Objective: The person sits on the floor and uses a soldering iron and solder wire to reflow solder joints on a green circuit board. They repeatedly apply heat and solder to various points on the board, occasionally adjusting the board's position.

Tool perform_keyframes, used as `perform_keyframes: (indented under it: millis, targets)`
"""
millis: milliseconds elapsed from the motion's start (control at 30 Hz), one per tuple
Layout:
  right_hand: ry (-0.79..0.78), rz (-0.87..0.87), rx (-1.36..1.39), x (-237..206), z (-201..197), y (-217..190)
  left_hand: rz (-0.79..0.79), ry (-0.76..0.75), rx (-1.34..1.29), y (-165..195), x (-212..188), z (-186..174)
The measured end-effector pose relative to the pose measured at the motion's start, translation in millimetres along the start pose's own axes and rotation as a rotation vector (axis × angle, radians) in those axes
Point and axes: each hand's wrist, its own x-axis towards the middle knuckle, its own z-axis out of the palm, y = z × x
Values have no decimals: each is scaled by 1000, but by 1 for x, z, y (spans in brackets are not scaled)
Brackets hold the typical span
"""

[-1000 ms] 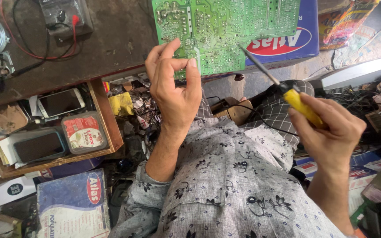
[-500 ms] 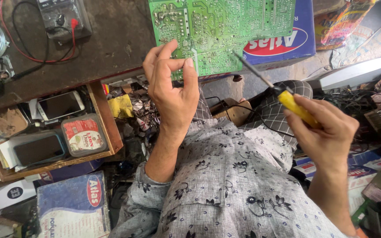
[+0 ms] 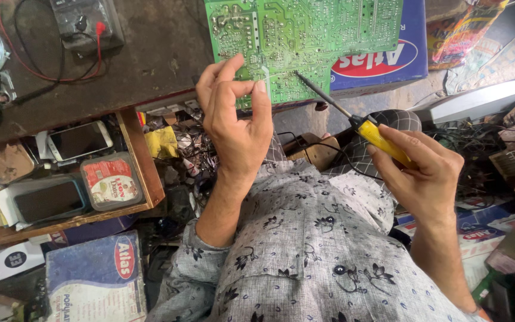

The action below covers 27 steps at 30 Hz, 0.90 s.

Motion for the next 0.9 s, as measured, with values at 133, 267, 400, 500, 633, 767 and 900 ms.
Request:
perform_keyframes:
  millis: [133,267,400,500,633,767,900]
  targets:
    - [-9,15,1,2,0,-1,-20,-9,-7,1,-1,-1]
    - [-7,12,-7,2,0,-4,-19,-15,-7,3,0,-2]
    - [-8,19,-11,2,0,-5,-14,-21,-7,5,2,-4]
    - [-5,18,0,0,0,-2,-19,-24,-13,7,2,-4]
    - [-4,17,-14,-5,0,6,-14,-20,-15,6,3,-3]
    - [106,-54,-36,-6,-3,19,-10,-20,-19,5,2,-4]
    - [196,-81,-81,-22,-15,16,-18,-21,-16,3,0,-4]
